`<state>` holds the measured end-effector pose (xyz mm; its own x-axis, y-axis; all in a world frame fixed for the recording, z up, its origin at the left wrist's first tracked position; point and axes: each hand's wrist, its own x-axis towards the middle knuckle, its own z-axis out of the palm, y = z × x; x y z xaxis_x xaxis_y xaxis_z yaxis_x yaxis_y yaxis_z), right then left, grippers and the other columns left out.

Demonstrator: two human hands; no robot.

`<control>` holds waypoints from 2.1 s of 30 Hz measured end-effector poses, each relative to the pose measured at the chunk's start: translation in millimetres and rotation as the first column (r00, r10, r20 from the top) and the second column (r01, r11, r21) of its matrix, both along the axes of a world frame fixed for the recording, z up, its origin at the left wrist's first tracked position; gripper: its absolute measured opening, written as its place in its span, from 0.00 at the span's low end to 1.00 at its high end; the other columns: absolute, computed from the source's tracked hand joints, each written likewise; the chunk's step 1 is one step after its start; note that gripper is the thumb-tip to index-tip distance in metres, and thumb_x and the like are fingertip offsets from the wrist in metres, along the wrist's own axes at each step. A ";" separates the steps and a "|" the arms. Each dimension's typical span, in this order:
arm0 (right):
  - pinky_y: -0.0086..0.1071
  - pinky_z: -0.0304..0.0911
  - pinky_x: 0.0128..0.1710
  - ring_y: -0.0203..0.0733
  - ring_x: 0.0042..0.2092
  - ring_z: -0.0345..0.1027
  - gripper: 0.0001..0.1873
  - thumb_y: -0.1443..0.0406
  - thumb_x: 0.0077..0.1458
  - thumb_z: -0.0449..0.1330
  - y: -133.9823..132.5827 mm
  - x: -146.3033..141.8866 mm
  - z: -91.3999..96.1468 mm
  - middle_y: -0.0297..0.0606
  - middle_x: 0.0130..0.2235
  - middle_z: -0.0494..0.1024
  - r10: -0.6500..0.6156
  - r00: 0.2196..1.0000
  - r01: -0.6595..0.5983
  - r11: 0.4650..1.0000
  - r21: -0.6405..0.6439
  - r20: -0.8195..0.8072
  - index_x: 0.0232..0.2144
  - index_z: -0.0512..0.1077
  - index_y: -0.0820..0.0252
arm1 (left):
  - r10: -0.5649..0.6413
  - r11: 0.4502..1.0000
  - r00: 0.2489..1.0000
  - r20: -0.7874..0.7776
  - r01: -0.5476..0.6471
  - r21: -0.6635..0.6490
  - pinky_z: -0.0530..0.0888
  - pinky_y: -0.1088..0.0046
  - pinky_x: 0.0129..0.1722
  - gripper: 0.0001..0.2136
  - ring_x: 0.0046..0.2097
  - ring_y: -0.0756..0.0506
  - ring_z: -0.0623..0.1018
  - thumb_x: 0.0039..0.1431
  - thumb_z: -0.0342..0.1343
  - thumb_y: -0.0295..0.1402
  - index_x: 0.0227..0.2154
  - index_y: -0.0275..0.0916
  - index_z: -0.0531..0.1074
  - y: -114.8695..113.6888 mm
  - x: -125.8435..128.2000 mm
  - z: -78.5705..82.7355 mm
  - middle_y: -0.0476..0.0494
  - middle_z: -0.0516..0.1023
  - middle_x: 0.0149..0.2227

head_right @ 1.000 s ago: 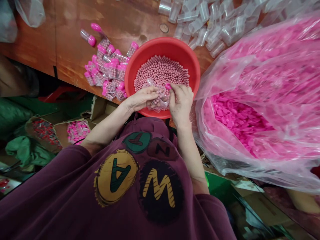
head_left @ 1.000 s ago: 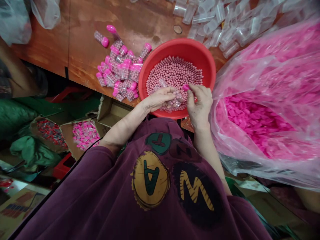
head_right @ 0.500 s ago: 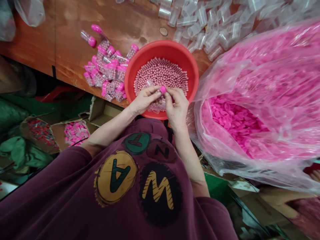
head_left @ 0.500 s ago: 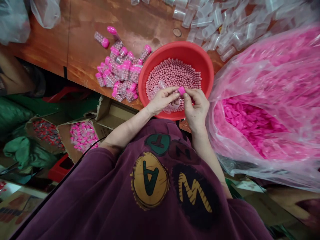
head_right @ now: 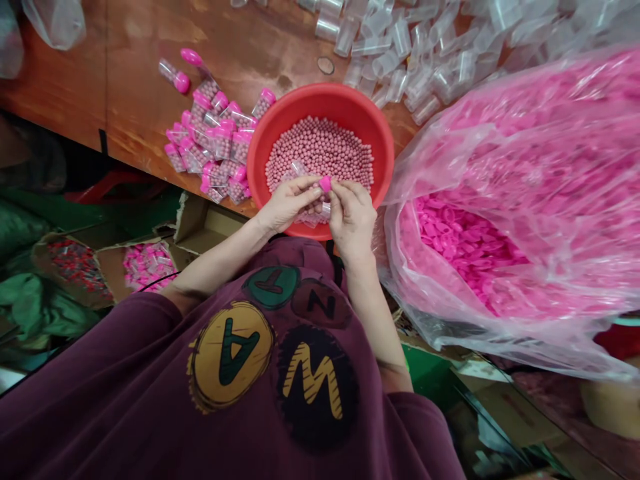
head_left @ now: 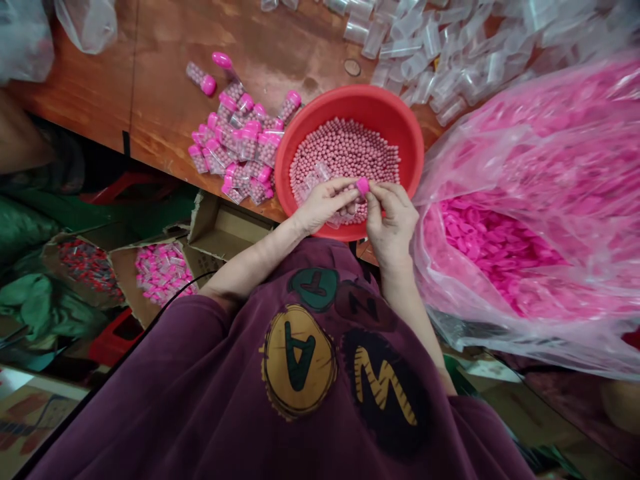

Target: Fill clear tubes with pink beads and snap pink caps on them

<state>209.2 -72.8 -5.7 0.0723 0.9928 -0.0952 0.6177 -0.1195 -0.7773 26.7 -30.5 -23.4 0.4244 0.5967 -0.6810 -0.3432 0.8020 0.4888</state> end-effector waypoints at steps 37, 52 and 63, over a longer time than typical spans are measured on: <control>0.50 0.87 0.57 0.50 0.52 0.88 0.18 0.49 0.83 0.63 41.3 2.0 13.5 0.43 0.51 0.91 0.018 0.999 -0.024 0.979 0.204 0.030 0.55 0.90 0.47 | -0.045 0.933 0.999 0.016 0.036 0.359 0.83 0.71 0.43 0.26 0.38 0.49 0.84 0.67 0.79 0.55 0.57 0.41 0.88 34.5 -4.2 -11.9 0.45 0.88 0.43; 0.52 0.85 0.59 0.52 0.55 0.85 0.19 0.56 0.85 0.55 26.1 -25.6 10.5 0.47 0.53 0.86 -0.049 0.998 0.055 0.964 0.262 -0.028 0.61 0.84 0.52 | 0.222 0.975 0.972 -0.072 -0.220 0.036 0.75 0.79 0.33 0.07 0.31 0.54 0.78 0.74 0.68 0.22 0.47 0.41 0.85 25.5 21.3 36.0 0.54 0.81 0.33; 0.50 0.87 0.59 0.50 0.57 0.83 0.29 0.44 0.79 0.65 26.1 8.2 10.1 0.43 0.60 0.83 -0.011 0.973 0.032 0.996 0.088 -0.229 0.73 0.73 0.41 | 0.051 0.986 0.998 -0.044 -0.043 0.161 0.81 0.75 0.39 0.17 0.34 0.52 0.83 0.66 0.82 0.44 0.50 0.41 0.87 30.4 -3.6 25.1 0.51 0.86 0.36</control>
<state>217.5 -46.8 4.4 0.0809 0.9965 -0.0210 0.4210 -0.0533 -0.9055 23.1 -0.1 1.7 0.3622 0.7182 -0.5942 -0.3518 0.6956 0.6264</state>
